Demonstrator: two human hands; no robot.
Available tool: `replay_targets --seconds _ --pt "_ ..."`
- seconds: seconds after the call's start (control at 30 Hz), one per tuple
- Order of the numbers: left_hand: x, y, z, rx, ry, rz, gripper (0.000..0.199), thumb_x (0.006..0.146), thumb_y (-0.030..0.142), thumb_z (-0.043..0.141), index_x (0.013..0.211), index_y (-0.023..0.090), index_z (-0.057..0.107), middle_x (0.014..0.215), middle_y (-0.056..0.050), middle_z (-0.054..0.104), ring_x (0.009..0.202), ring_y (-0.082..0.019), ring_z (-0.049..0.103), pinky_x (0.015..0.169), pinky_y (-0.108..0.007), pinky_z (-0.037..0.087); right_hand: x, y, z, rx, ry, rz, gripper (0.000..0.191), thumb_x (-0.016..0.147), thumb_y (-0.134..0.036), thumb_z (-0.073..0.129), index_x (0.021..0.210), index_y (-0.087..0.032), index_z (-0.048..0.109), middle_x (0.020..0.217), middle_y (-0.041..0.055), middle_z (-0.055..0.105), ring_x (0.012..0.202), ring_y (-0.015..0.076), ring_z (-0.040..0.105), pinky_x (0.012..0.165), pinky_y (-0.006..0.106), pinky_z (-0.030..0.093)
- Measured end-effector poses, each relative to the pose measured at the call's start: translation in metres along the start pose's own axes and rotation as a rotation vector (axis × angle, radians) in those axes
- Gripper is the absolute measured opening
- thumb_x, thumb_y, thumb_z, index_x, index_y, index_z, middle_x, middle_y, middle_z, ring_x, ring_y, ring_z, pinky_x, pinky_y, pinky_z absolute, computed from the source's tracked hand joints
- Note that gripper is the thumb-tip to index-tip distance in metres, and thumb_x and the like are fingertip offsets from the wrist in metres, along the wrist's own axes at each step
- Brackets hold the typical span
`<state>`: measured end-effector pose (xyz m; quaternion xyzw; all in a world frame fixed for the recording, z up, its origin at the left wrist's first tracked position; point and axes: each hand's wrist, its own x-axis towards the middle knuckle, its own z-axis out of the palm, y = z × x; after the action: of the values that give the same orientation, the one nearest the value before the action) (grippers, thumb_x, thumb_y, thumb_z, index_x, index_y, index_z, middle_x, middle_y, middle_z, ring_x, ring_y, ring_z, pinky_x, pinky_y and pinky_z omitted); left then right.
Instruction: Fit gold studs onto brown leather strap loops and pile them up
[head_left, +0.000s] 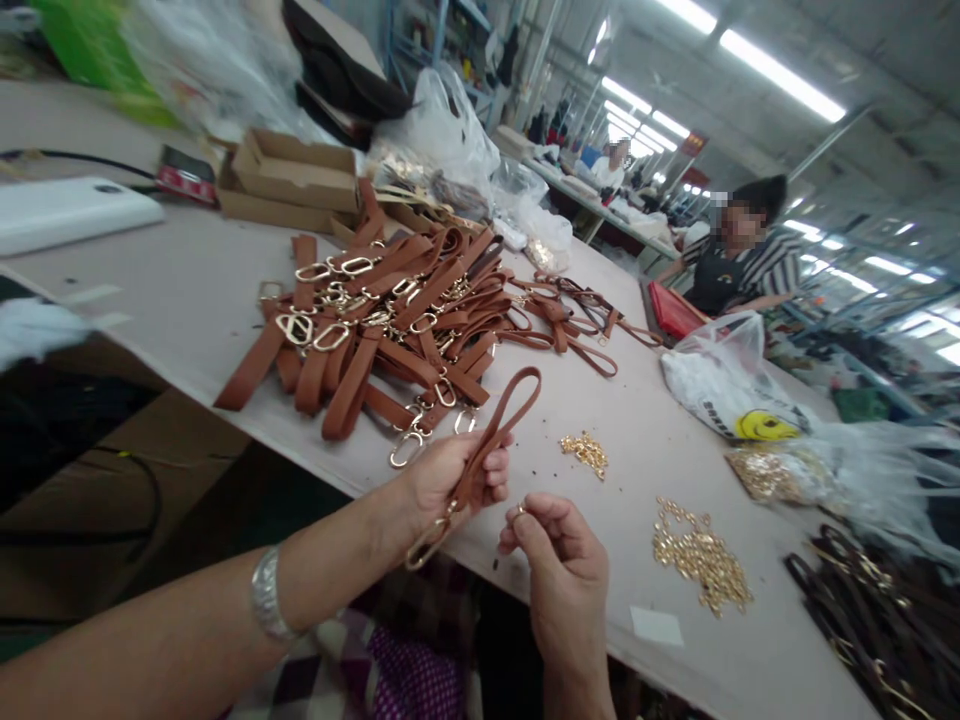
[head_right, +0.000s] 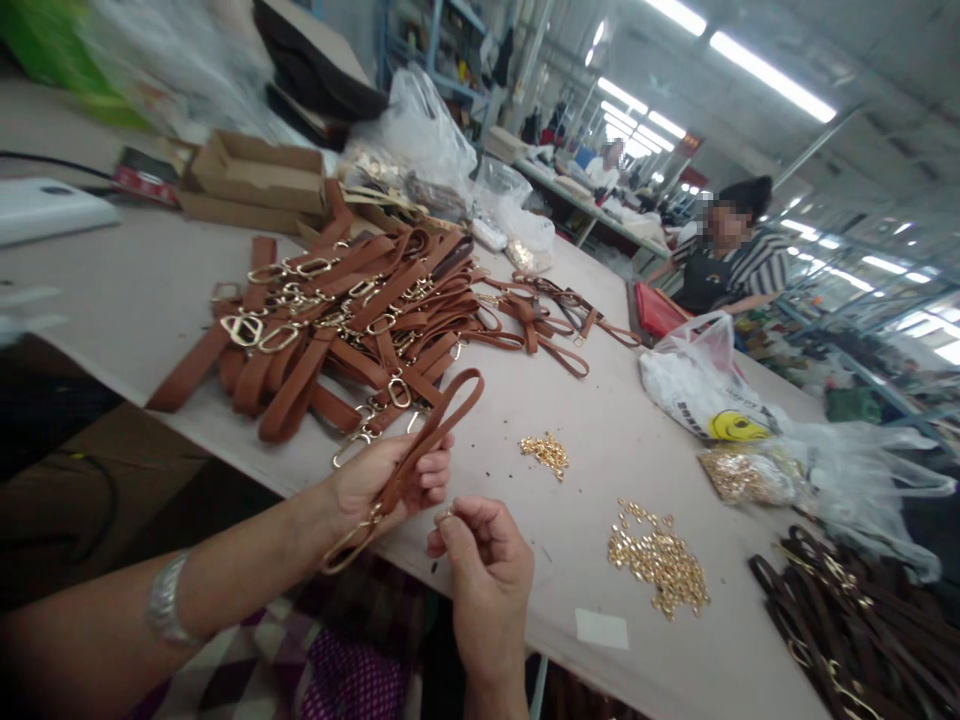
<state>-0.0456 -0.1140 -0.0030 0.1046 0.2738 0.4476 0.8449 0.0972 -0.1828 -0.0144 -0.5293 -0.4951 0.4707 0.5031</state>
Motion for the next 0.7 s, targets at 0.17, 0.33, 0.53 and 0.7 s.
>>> replay_targets --seconds 0.17,0.33,0.53,0.7 --pt "0.006 -0.012 -0.010 -0.071 -0.075 -0.185 0.020 0.091 0.023 0.048 0.073 0.017 0.054 0.050 0.006 0.043 0.035 -0.009 0.041 0.033 -0.017 0.036 -0.013 -0.002 0.025 0.097 -0.028 0.037 0.016 0.083 -0.035 0.071 0.086 -0.019 0.073 0.077 0.0008 0.071 0.067 0.0129 0.064 0.064 0.026 0.054" --pt "0.004 -0.012 -0.013 -0.083 -0.168 -0.296 0.023 0.091 0.027 0.051 0.069 0.018 0.052 0.051 0.005 0.045 0.035 -0.010 0.041 0.032 -0.019 0.038 -0.014 -0.001 0.031 0.137 -0.084 0.132 0.017 0.082 -0.034 0.072 0.084 -0.018 0.074 0.066 -0.0009 0.066 0.059 0.0103 0.058 0.057 0.022 0.049" --pt "-0.001 -0.012 -0.011 -0.087 -0.230 -0.330 0.018 0.088 0.025 0.055 0.071 0.018 0.053 0.051 0.005 0.044 0.035 -0.009 0.042 0.030 -0.018 0.039 -0.016 0.004 0.030 0.145 -0.092 0.168 0.018 0.080 -0.036 0.074 0.084 -0.018 0.074 0.064 -0.0022 0.064 0.057 0.0088 0.056 0.057 0.021 0.047" --pt "-0.002 -0.016 -0.015 -0.063 -0.270 -0.331 0.014 0.089 0.027 0.053 0.081 0.017 0.059 0.056 0.004 0.049 0.033 -0.011 0.043 0.025 -0.021 0.039 -0.017 0.010 0.029 0.177 -0.107 0.173 0.018 0.082 -0.036 0.072 0.083 -0.018 0.073 0.060 -0.0034 0.061 0.056 0.0084 0.054 0.058 0.021 0.046"
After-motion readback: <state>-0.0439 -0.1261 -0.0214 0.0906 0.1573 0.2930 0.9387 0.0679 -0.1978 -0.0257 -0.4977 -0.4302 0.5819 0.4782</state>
